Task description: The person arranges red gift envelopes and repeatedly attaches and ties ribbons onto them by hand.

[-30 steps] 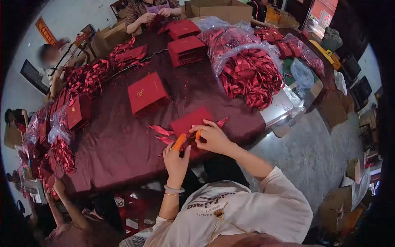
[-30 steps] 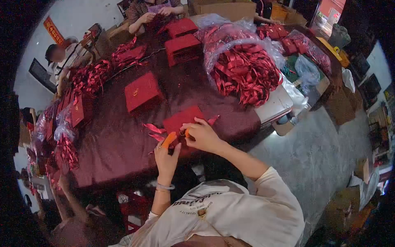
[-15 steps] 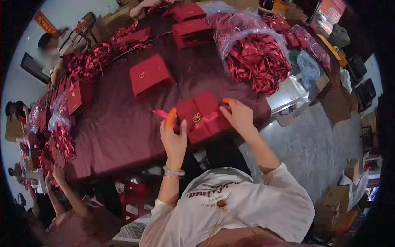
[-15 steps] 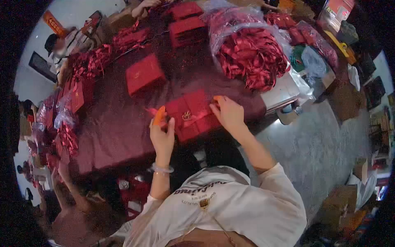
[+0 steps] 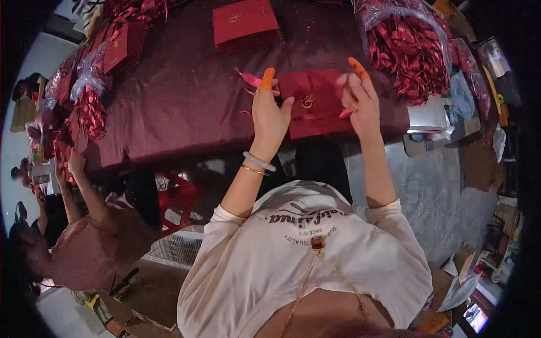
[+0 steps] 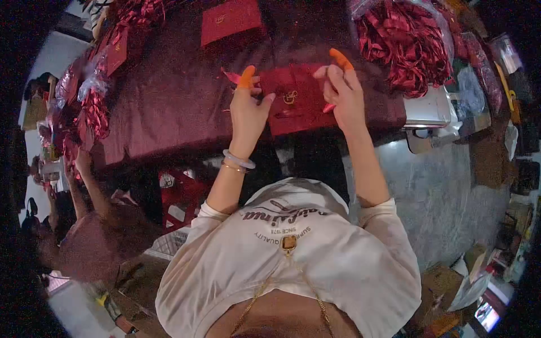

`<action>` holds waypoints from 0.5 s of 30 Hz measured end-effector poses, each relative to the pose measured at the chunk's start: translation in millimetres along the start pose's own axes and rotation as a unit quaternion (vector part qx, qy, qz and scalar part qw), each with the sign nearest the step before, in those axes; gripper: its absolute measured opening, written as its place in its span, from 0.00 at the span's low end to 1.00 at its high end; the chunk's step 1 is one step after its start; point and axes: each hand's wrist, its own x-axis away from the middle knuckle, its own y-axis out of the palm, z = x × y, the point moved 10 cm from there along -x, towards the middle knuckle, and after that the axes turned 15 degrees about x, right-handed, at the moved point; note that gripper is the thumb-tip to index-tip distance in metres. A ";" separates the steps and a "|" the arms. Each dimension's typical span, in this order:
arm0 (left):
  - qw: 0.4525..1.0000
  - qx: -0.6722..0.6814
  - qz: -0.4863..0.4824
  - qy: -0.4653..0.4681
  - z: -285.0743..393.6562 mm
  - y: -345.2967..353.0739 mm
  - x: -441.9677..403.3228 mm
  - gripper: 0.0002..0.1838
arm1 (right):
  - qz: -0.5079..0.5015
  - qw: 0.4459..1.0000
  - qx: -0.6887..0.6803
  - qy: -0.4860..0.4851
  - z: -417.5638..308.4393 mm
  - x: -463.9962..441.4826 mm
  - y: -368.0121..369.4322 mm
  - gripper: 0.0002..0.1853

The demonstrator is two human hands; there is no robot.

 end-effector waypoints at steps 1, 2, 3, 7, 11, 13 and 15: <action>1.000 0.000 0.002 -0.001 1.6 0.4 1.2 0.34 | -0.013 0.997 0.078 0.008 1.7 -5.1 8.2 0.14; 1.000 0.016 0.004 -0.002 4.2 0.5 2.6 0.34 | -0.037 0.991 0.125 0.034 9.0 -8.0 17.2 0.15; 0.999 0.031 0.006 -0.003 6.5 0.0 3.5 0.33 | -0.059 0.982 0.172 0.059 16.6 -11.0 24.2 0.15; 0.995 0.078 -0.025 -0.052 6.2 6.5 9.7 0.30 | -0.091 0.937 0.333 -0.060 21.7 -15.5 42.2 0.12; 0.972 0.211 0.007 -0.105 -1.2 2.5 10.1 0.26 | -0.116 0.906 0.383 -0.138 11.6 -8.8 51.0 0.12; 0.922 0.351 0.040 -0.157 -20.8 4.5 5.4 0.23 | -0.115 0.950 0.288 -0.038 25.7 -9.6 47.5 0.11; 0.898 0.397 0.033 -0.186 -31.1 8.0 4.3 0.22 | -0.119 0.935 0.330 -0.057 22.0 -8.5 49.4 0.10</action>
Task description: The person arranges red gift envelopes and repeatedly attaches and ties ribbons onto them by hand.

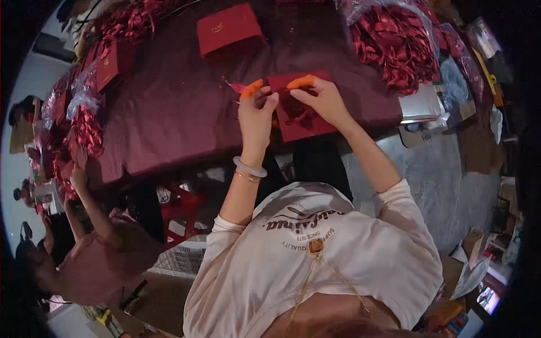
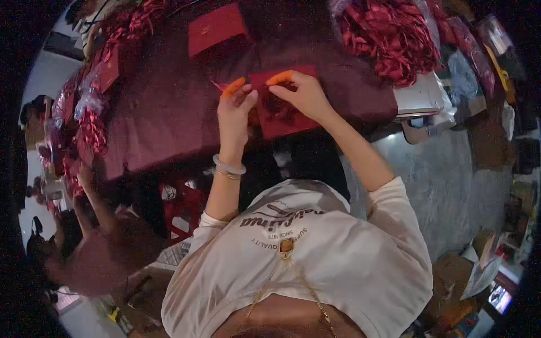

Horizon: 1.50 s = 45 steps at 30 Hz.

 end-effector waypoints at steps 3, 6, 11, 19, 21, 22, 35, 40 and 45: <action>0.999 0.003 -0.021 0.047 4.1 4.5 0.8 0.21 | 0.010 0.992 0.091 -0.083 -7.4 0.9 -0.1 0.11; 1.000 -0.002 -0.008 0.021 -0.2 2.1 -0.3 0.19 | 0.005 0.986 0.134 -0.101 -19.2 3.7 -0.5 0.13; 0.999 0.030 -0.033 0.012 -0.4 8.5 2.2 0.23 | -0.009 0.991 0.115 -0.073 -17.9 6.2 -3.3 0.11; 0.994 0.087 -0.066 0.017 3.2 7.3 12.6 0.33 | 0.066 0.973 0.187 -0.121 -37.6 -0.7 -4.9 0.08; 0.993 0.097 -0.064 0.002 6.9 10.7 18.9 0.33 | 0.060 0.967 0.217 -0.119 -38.3 -1.4 -2.5 0.08; 0.993 0.101 -0.066 0.003 3.4 8.6 15.8 0.34 | 0.075 0.963 0.204 -0.162 -49.2 1.2 -3.8 0.07; 0.992 0.118 -0.046 0.027 -0.9 2.4 14.8 0.38 | 0.021 0.902 0.384 -0.195 -64.3 1.9 10.9 0.06; 0.995 0.096 -0.028 0.026 2.7 3.6 17.7 0.38 | -0.007 0.815 0.513 -0.267 -83.2 7.6 31.3 0.07; 0.992 0.113 -0.038 0.032 6.1 3.4 20.9 0.37 | -0.041 0.826 0.490 -0.275 -81.0 0.7 38.0 0.09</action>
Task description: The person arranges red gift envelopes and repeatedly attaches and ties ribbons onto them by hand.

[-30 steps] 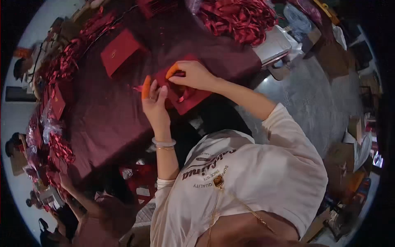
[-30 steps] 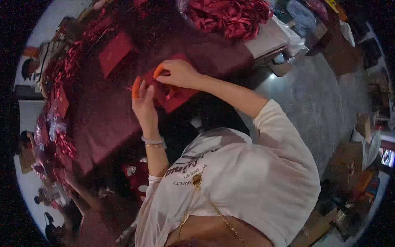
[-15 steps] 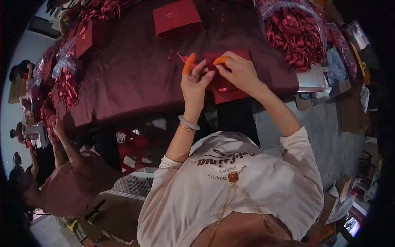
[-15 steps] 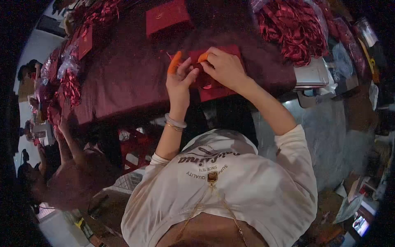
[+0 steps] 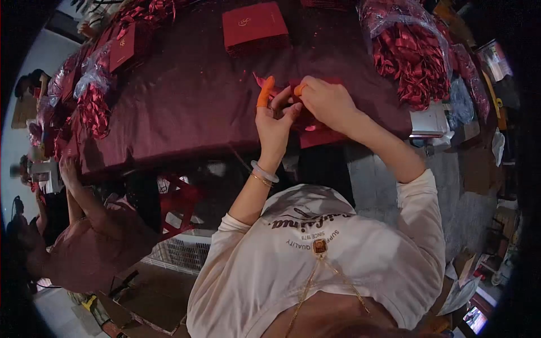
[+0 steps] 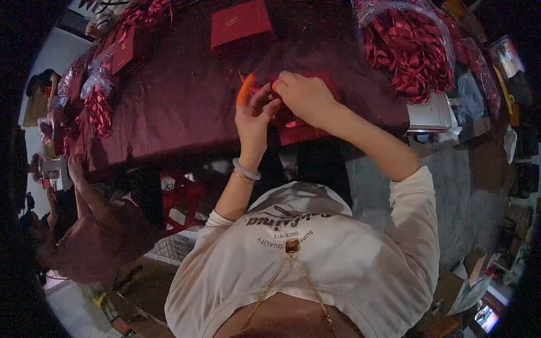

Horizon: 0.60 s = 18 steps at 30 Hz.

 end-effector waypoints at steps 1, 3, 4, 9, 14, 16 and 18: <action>1.000 0.001 0.001 0.002 0.6 -0.5 1.2 0.37 | -0.005 0.994 -0.099 0.047 15.1 0.5 2.0 0.09; 1.000 0.020 -0.014 0.001 -0.7 -0.1 -1.4 0.33 | -0.057 0.970 -0.201 0.127 38.7 -0.3 14.5 0.09; 0.999 -0.019 -0.028 0.033 4.0 2.7 -0.7 0.29 | -0.049 0.957 -0.261 0.119 38.7 0.5 20.6 0.09; 0.993 -0.103 -0.060 0.025 3.6 5.9 -0.2 0.21 | 0.018 0.907 -0.398 0.139 41.3 17.0 38.1 0.09; 0.965 -0.248 -0.058 0.061 23.0 6.1 -9.8 0.20 | 0.001 0.884 -0.450 0.130 40.3 18.2 46.8 0.09; 0.878 -0.466 -0.048 0.100 32.5 17.1 -10.6 0.23 | -0.054 0.812 -0.543 0.209 41.5 24.2 64.1 0.11; 0.859 -0.477 -0.054 0.181 23.4 9.5 -14.7 0.26 | -0.053 0.816 -0.542 0.191 43.5 23.4 65.4 0.14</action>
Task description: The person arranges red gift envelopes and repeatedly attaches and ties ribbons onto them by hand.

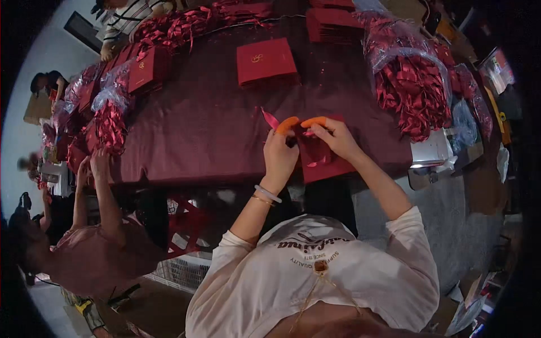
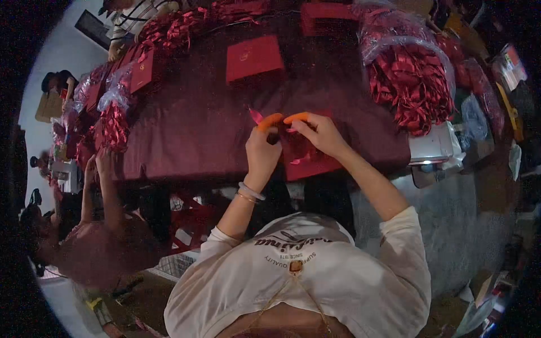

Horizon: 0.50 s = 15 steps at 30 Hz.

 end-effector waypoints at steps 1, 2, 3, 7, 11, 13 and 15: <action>1.000 -0.015 0.005 0.024 -2.5 -1.1 -1.8 0.26 | 0.009 0.999 -0.045 0.004 -0.9 0.4 -0.6 0.15; 0.998 -0.050 -0.008 0.030 8.7 -1.4 -8.3 0.22 | 0.018 0.996 -0.091 0.008 0.2 0.7 -1.6 0.16; 0.996 -0.076 -0.026 0.034 3.9 1.9 -10.5 0.19 | 0.034 0.992 -0.124 -0.003 8.9 0.3 -4.5 0.22; 0.988 -0.093 -0.121 0.009 18.4 2.8 -26.7 0.09 | 0.034 0.996 -0.080 0.029 12.0 0.7 -8.6 0.31; 0.970 -0.142 -0.195 -0.007 14.5 10.2 -31.2 0.05 | 0.048 0.994 -0.089 0.036 4.3 4.4 -10.7 0.32; 0.961 -0.124 -0.235 -0.078 2.5 10.1 -29.7 0.06 | 0.055 0.994 -0.085 0.042 11.0 5.1 -9.2 0.32; 0.933 -0.123 -0.298 -0.158 -8.2 8.7 -24.4 0.18 | 0.037 0.994 -0.101 0.029 12.1 2.1 -6.5 0.33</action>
